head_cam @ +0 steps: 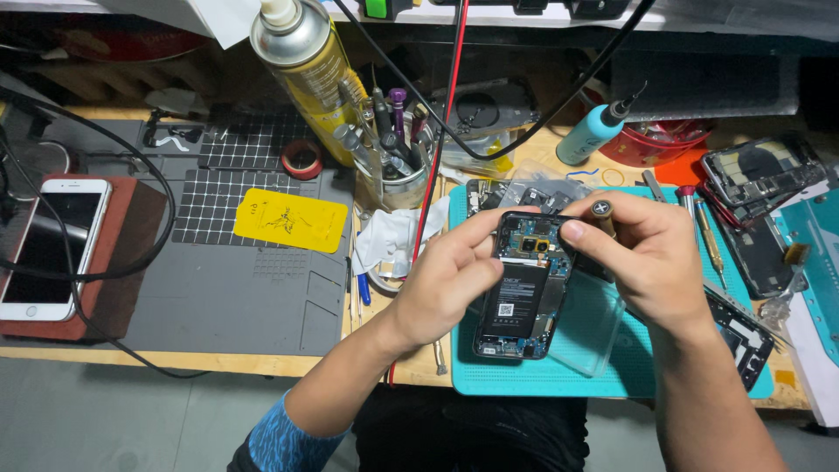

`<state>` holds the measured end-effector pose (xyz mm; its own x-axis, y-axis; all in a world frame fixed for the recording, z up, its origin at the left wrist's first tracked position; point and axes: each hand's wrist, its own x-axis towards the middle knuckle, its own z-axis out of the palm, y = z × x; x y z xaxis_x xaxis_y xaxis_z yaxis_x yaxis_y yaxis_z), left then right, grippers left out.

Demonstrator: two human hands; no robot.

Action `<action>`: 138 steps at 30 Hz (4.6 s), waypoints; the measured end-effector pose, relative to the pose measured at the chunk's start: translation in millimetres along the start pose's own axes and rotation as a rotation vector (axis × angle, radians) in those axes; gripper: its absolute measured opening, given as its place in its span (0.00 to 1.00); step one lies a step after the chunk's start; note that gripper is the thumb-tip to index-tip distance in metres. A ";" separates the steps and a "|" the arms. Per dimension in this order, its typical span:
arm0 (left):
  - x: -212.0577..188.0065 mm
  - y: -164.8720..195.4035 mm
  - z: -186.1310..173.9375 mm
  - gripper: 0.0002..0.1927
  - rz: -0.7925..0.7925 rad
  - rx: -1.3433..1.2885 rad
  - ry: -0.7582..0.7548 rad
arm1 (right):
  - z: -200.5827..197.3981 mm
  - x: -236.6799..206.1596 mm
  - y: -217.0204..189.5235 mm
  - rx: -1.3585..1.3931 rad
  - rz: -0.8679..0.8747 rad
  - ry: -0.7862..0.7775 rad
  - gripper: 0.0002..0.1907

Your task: The person disassembles a mobile phone on a repair bench, using a screwdriver to remove screws and a plastic pry tool to separate the back cover. They carefully lift and disconnect internal components, including the battery and camera module, and place removed parts on the work surface.

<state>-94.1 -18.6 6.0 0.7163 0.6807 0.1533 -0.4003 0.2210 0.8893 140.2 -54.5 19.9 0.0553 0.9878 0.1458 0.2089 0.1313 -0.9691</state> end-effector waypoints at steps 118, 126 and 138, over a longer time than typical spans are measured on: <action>11.0 -21.2 -7.2 0.08 0.106 -0.050 0.105 | 36.3 -17.1 -6.9 -0.553 -0.758 0.211 0.17; 9.0 -21.5 -8.8 0.08 0.084 -0.015 0.154 | 32.7 -14.9 -13.4 -0.636 -0.779 0.178 0.17; 1.8 -2.9 3.9 0.24 0.093 -0.005 0.087 | 26.0 -12.7 -16.8 -0.534 -0.626 0.143 0.14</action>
<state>-89.4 -20.8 5.4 0.6236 0.7566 0.1964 -0.4653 0.1573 0.8711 110.6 -67.0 29.1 -0.1090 0.7208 0.6846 0.6750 0.5592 -0.4813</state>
